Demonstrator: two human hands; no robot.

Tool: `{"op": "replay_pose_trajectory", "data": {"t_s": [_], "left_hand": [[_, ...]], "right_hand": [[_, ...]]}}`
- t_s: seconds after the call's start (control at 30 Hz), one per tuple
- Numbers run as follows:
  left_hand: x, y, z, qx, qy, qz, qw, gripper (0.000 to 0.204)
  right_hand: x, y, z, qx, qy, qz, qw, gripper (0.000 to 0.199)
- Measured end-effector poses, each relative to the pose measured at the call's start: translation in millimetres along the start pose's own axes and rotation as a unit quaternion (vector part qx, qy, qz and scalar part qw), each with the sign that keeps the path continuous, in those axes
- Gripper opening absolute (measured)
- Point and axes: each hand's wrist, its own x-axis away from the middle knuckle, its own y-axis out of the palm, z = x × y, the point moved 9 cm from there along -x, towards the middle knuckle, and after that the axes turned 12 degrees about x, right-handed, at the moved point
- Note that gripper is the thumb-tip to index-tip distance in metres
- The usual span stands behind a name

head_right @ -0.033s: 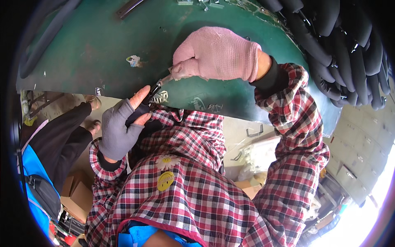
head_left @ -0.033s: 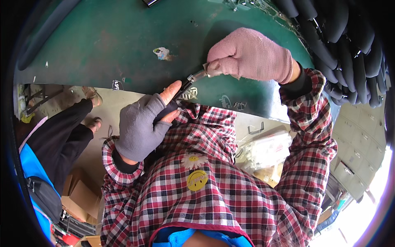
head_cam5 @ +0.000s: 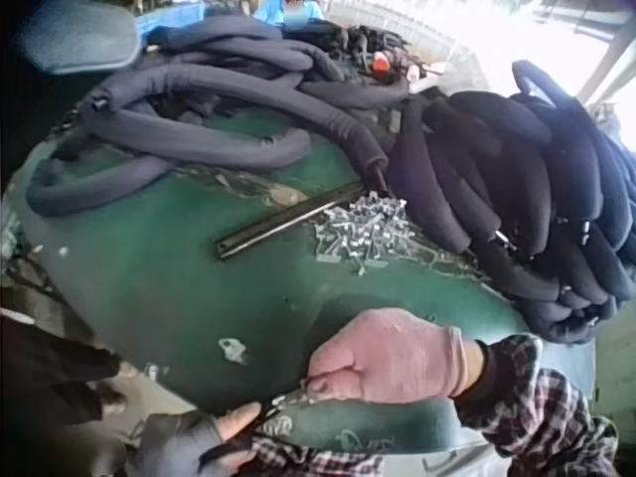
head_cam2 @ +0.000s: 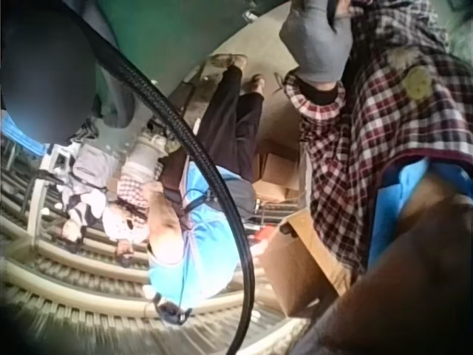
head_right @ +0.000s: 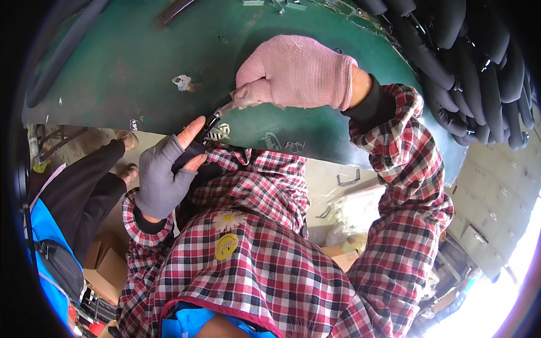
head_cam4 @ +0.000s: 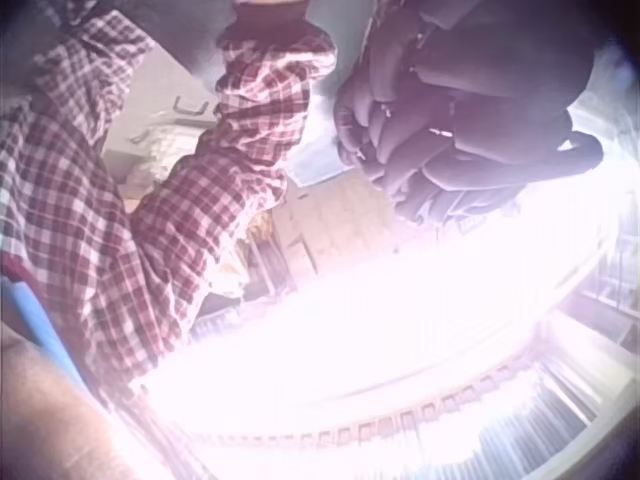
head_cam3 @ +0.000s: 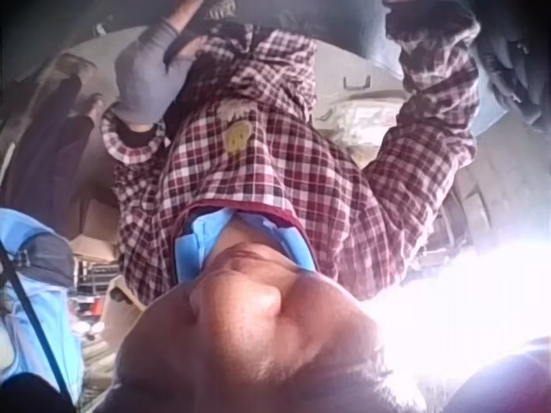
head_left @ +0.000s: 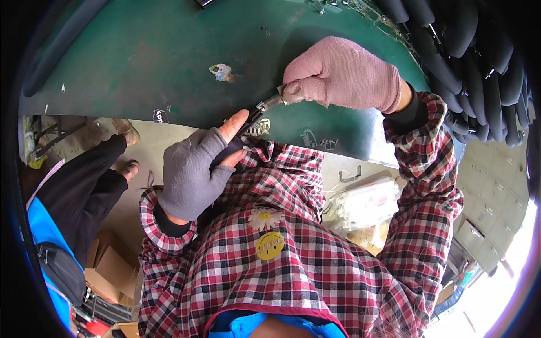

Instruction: The person repeatedly picks up black foam tubes and small metal clips from a green workbench, inserts the clips into the tube ends, and places the assembled tubes back on the table. The process is repeated continuously throughout the clip.

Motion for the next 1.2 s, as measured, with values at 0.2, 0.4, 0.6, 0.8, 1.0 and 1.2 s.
{"op": "replay_pose_trajectory", "data": {"t_s": [0.2,0.4,0.6,0.8,1.0,1.2], "left_hand": [[-2,1,5,-0.035,0.006,-0.001,0.999,0.063],[-4,3,7,-0.032,-0.008,-0.017,0.999,0.068],[-6,4,7,-0.035,0.008,-0.010,0.999,0.065],[-7,4,4,-0.047,0.014,-0.016,0.999,0.063],[-7,4,0,-0.045,0.002,-0.008,0.999,0.064],[-9,2,-8,-0.024,0.026,0.000,0.999,0.063]], "right_hand": [[-7,3,2,0.029,0.053,-0.096,0.993,0.028],[-14,6,5,0.038,0.055,-0.113,0.991,0.023],[-18,13,-2,0.093,0.047,-0.134,0.985,0.036],[-23,18,-3,0.114,0.009,-0.103,0.988,0.040],[-22,20,-3,0.115,0.003,-0.067,0.991,0.041],[-27,15,-4,0.091,0.014,-0.088,0.992,0.038]]}}
